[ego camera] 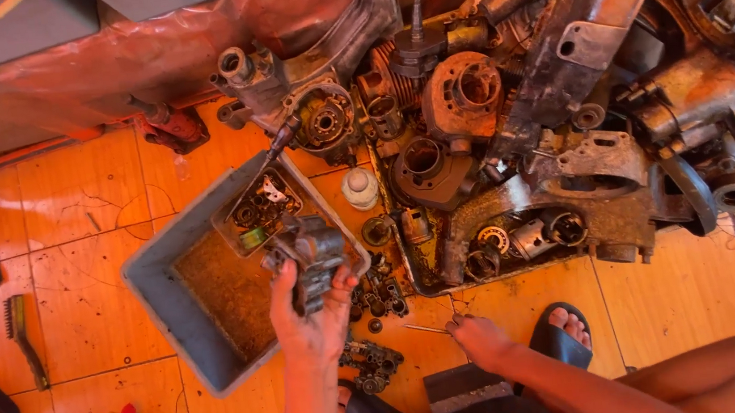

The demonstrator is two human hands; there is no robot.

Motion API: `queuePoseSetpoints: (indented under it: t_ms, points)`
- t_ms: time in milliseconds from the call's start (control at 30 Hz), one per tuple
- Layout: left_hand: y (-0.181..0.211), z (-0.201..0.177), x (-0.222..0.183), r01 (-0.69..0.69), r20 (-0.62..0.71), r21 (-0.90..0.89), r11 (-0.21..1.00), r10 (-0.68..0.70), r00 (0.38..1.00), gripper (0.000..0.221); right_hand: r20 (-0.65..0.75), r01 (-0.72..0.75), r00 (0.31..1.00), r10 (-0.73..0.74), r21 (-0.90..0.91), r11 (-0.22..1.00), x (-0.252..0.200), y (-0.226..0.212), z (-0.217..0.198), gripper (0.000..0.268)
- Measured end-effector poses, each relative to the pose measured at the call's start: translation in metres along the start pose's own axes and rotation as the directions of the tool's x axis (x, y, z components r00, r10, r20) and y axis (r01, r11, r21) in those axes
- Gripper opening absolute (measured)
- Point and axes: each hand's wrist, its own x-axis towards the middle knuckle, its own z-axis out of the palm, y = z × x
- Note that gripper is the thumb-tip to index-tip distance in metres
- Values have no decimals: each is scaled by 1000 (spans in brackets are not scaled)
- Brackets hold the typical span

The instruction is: Removing screws from a motorcycle carburetor using a screwdriver to disassemble it.

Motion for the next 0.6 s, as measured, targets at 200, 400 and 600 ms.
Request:
queuePoseSetpoints:
  t_ms: [200,400,600]
  points:
    - [-19,-2,18,127,37,-135,983,-123,992,53,-99,-28,995,7,-208,978,8,16,-3,61]
    - [-33,18,27,228,-261,14,974,-216,941,64,-821,210,570,28,179,961,-2,-59,-187,18]
    - [-62,-11,34,227,-413,-42,973,-224,883,46,-562,-71,752,-346,-591,804,87,-37,-290,24]
